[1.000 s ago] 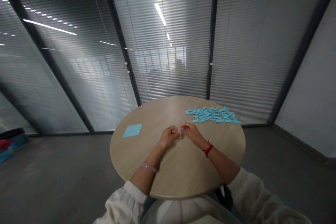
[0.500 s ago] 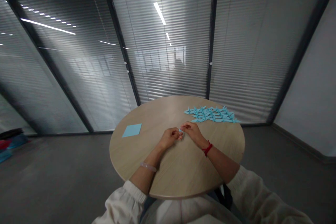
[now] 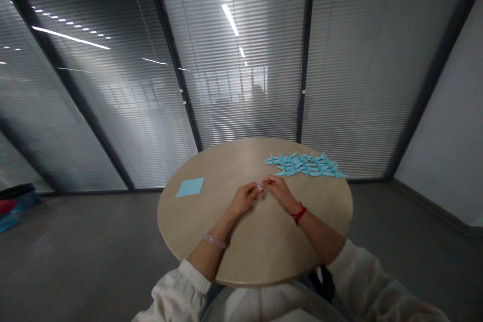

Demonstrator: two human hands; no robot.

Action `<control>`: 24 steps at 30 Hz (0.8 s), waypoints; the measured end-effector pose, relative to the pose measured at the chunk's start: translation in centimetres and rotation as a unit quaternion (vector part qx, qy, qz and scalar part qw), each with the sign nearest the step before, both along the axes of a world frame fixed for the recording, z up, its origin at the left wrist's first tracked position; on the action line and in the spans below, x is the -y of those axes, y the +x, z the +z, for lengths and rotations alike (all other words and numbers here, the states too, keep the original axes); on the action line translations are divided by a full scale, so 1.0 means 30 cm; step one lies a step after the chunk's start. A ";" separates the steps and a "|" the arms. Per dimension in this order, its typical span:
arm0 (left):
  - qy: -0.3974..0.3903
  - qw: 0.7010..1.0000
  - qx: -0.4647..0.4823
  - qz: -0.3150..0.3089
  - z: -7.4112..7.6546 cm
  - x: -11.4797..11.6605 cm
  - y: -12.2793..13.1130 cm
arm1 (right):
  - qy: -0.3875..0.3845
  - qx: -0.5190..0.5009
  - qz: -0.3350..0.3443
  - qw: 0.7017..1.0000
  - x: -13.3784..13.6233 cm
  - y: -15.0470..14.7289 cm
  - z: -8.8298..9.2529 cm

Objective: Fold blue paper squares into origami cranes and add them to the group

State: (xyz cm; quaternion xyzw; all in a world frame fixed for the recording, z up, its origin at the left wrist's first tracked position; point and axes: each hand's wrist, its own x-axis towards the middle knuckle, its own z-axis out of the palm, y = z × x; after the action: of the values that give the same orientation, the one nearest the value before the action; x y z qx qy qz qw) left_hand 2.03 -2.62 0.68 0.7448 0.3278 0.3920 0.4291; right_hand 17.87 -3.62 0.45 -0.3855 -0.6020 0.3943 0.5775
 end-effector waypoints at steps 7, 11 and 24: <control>-0.008 1.000 -0.008 0.025 0.012 -0.004 -0.011 | 0.002 0.004 0.015 1.000 0.000 -0.003 0.004; -0.006 0.999 -0.022 0.029 0.022 -0.001 -0.014 | 0.020 0.015 0.005 1.000 -0.008 -0.003 -0.003; -0.030 0.999 0.045 -0.003 0.015 0.001 -0.001 | -0.002 -0.074 -0.059 0.996 -0.037 0.011 -0.023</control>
State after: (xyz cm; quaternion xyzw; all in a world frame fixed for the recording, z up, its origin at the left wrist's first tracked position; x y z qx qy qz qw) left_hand 2.01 -2.65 1.12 0.7139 0.3176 0.4141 0.4669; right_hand 18.20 -2.50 -0.23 -0.3912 -0.5331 0.3881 0.6420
